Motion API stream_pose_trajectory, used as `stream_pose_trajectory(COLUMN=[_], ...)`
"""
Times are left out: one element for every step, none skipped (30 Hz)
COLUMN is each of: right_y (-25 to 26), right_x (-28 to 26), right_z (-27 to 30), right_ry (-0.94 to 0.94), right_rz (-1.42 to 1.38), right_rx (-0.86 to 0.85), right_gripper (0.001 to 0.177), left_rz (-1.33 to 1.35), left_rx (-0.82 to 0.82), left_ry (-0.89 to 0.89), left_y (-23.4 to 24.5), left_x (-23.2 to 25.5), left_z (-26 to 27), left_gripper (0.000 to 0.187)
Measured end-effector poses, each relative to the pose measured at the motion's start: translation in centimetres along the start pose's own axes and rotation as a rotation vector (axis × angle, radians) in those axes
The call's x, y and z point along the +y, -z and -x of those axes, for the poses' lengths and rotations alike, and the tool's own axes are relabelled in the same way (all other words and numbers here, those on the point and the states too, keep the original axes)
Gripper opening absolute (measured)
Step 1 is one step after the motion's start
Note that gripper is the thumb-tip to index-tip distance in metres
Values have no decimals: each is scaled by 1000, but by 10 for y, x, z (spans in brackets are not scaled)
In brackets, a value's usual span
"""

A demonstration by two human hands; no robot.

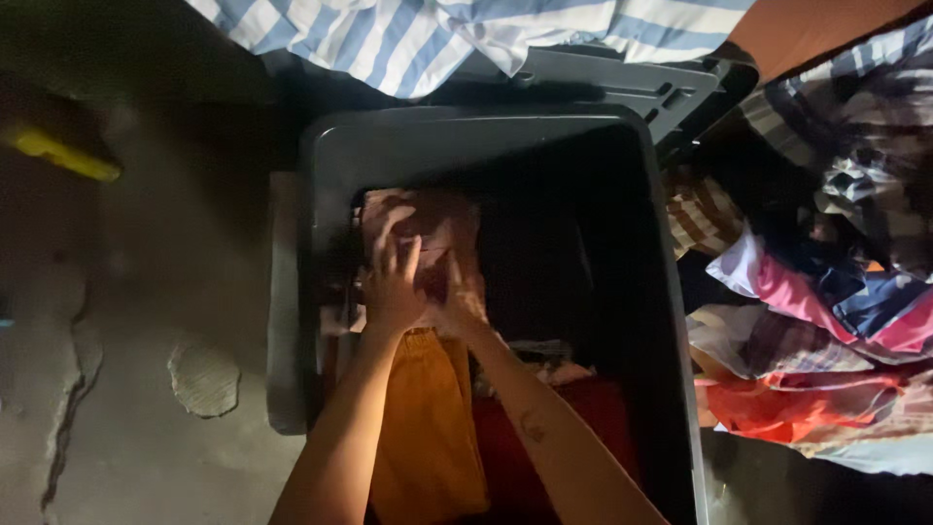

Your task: The person folds various garments from a pile on a bed and places them into a black storage bin. The person handles shirts, pants, and patterned fabrics, folding each item by hand and stacking them inside the bin.

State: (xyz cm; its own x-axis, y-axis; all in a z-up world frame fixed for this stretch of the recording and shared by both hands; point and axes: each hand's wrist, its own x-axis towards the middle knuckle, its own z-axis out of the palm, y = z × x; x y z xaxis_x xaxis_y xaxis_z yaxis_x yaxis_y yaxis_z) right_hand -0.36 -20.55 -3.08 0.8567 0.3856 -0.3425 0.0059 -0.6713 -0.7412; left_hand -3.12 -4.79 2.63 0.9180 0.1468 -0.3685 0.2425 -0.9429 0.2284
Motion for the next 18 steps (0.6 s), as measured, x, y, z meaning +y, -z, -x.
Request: stream_pose_trajectory(right_y=[-8, -9, -7, -2, 5, 11, 19, 33, 48, 65, 83, 98, 114, 131, 147, 162, 177, 189], right_x=[0, -1, -2, -1, 2, 6, 12, 21, 30, 38, 47, 54, 60, 64, 64, 62, 59, 53], right_z=[8, 9, 6, 6, 6, 9, 16, 20, 25, 30, 37, 49, 61, 71, 82, 91, 101, 111], right_ry=[61, 126, 190, 56, -76, -209, -101, 8, 116, 132, 148, 160, 129, 99, 70, 86, 104, 120], right_rz=[138, 281, 424, 383, 337, 288, 296, 308, 322, 317, 312, 302, 256, 205, 153, 119, 86, 49], right_rx=[37, 79, 118, -17, -152, -290, -180, -60, 59, 118, 177, 233, 254, 275, 297, 332, 367, 399], right_gripper=[128, 129, 130, 123, 117, 110, 103, 95, 88, 84, 80, 76, 74, 72, 70, 68, 66, 63], left_rz=[-28, -70, -102, -121, -129, -131, -144, -148, -153, -157, -129, -106, -82, 2, 87, 171, 235, 298], left_rx=[-95, -133, -132, -141, -134, -123, -122, -110, -97, -84, -21, 35, 91, 124, 155, 186, 196, 203], left_ry=[24, 37, 33, 40, 46, 58, 76, 65, 55, 46, 0, -44, -89, -141, -193, -247, -310, -370], left_y=[-6, -10, -15, -21, -26, -30, -32, -31, -26, -19, -12, -4, 3, 10, 16, 21, 26, 30], left_x=[-4, -8, -8, -9, -10, -10, -9, -5, 1, 8, 19, 29, 40, 52, 69, 88, 106, 122], left_z=[4, 2, -2, -2, -3, 0, 3, 3, 3, 2, 2, 4, 7, 9, 12, 13, 17, 23], left_gripper=[100, 99, 97, 96, 95, 94, 94, 97, 99, 102, 99, 97, 94, 91, 89, 86, 83, 81])
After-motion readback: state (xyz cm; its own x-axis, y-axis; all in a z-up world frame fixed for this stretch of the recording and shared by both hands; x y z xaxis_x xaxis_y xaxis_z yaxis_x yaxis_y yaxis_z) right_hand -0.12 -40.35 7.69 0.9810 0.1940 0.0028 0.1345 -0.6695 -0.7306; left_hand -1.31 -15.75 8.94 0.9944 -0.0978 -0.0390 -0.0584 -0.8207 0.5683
